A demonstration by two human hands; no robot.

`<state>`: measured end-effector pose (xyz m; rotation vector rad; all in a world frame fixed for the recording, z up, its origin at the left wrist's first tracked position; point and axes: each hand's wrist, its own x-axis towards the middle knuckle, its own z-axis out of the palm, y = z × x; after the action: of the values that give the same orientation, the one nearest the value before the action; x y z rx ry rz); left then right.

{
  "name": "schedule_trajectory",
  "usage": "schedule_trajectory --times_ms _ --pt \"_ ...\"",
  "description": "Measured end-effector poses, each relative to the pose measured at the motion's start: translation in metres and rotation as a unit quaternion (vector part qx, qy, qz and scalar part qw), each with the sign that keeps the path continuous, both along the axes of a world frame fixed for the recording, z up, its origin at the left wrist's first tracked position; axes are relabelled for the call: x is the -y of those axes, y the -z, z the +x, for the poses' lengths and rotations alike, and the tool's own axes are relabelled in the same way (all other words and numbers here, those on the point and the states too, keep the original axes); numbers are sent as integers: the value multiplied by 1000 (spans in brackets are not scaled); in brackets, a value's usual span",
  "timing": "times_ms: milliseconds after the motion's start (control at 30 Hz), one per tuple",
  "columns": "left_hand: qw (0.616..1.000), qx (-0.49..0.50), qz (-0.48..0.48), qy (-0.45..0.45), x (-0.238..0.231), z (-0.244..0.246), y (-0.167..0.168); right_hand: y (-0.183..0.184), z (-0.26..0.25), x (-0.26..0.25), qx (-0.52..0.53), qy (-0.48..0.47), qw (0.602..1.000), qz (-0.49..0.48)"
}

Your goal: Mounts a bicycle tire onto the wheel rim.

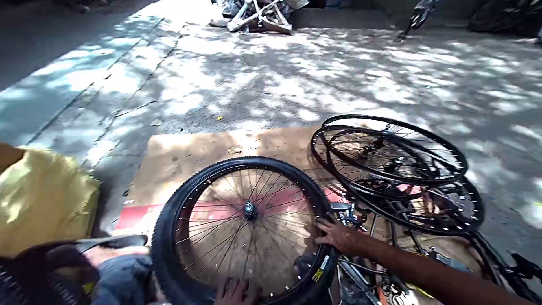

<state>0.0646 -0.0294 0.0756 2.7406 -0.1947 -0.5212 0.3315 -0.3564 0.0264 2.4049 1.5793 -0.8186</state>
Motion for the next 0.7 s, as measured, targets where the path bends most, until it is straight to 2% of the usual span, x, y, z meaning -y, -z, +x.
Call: schedule_trajectory --times_ms 67,100,133,167,233,267,367,500,633,700 --pt "998 -41 40 -18 -47 -19 7 -21 -9 -30 -7 2 990 -141" --pt "998 -45 41 -21 -62 -26 10 -34 -21 -49 -17 -13 984 -178" --pt "998 -46 33 -18 -69 -30 13 -45 -37 -66 -50 -27 988 -143" --pt "998 -61 24 -16 -68 -31 15 -51 -56 -79 -105 -39 992 -54" --pt "994 -102 19 -24 -54 -26 22 -37 -96 -97 -208 -44 971 109" --pt "992 -117 23 -29 -47 -24 27 -23 -112 -102 -233 -51 963 125" --pt "986 -159 2 -54 -26 -26 36 13 -128 -100 -221 -79 967 100" --pt "972 -218 -19 -81 9 -30 46 14 -122 -92 -187 -156 965 99" --pt "975 -163 -110 -102 13 -40 74 20 -119 -82 -185 -151 969 62" --pt "971 -173 -136 -92 4 -43 79 21 -120 -83 -188 -144 971 34"
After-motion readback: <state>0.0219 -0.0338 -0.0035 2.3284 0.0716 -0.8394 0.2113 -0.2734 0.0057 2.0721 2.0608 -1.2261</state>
